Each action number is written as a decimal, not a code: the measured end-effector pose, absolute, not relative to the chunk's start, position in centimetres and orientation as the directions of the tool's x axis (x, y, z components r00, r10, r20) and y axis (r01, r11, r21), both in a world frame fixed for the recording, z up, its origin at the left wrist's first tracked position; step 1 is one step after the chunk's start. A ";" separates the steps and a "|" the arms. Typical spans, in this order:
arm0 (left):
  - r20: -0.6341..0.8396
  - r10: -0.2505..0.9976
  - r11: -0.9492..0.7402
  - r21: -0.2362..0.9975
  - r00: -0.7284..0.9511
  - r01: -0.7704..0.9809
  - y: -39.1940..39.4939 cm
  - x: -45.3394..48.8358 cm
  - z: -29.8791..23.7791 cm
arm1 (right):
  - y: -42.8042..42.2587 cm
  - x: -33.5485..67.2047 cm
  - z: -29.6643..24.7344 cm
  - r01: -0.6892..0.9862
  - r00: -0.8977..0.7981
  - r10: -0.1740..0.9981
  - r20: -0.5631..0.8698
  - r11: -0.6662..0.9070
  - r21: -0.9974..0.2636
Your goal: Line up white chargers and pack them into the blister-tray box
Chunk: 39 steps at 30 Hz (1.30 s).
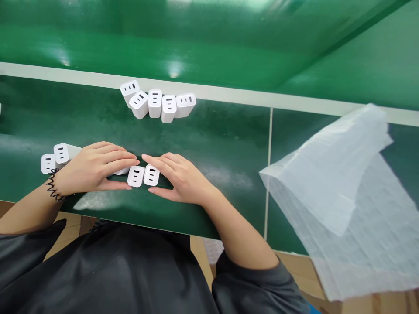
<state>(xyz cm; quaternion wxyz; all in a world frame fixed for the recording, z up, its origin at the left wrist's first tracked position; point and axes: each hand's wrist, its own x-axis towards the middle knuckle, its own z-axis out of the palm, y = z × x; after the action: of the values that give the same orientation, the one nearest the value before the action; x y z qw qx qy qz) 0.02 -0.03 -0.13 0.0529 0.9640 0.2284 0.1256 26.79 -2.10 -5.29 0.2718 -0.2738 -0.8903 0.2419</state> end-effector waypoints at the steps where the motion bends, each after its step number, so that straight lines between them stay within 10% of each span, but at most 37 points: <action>1: 0.217 0.454 -0.890 0.159 0.864 0.428 0.0 0.0 -0.2 | -2.1 26.8 -5.3 0.357 -0.703 0.618 0.351 0.734 -0.578; 39: 0.230 0.477 -0.878 0.149 0.848 0.454 -0.1 0.1 -0.3 | -2.2 26.7 -5.5 0.380 -0.703 0.617 0.353 0.746 -0.547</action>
<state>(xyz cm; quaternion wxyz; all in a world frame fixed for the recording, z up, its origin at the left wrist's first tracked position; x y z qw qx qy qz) 0.11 -0.12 -0.32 0.0447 0.9602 0.2424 0.1312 26.72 -2.21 -5.52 0.2663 -0.2784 -0.8956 0.2227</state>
